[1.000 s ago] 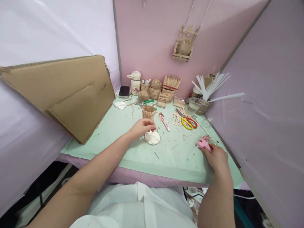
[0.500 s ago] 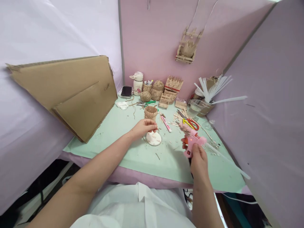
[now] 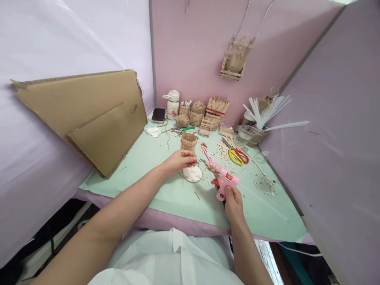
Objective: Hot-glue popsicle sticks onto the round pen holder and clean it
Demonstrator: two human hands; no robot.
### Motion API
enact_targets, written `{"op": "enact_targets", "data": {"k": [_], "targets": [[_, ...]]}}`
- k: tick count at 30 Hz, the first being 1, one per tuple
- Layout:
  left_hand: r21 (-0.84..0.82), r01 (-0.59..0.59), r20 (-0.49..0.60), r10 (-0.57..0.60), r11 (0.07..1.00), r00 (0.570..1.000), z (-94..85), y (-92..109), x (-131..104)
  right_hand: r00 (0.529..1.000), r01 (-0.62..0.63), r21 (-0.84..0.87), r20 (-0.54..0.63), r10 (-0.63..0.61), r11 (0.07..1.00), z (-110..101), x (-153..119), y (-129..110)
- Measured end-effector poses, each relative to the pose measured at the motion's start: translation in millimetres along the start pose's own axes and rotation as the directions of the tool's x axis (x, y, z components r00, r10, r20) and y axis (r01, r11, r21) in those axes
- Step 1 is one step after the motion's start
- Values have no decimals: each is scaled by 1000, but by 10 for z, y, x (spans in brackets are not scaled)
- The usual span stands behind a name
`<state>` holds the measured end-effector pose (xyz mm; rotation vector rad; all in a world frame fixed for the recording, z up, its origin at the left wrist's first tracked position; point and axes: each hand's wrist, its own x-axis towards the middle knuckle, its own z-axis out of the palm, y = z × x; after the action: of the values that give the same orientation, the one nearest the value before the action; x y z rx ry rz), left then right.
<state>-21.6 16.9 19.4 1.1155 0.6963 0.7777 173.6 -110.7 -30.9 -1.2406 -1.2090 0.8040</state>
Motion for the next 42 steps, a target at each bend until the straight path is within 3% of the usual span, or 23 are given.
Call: {"op": "enact_targets", "data": {"k": [42], "targets": [[44,-26,-10,26,999,1000,-15,-41,27,1000,24,-35,9,-24,999,-16,-3,82]]}}
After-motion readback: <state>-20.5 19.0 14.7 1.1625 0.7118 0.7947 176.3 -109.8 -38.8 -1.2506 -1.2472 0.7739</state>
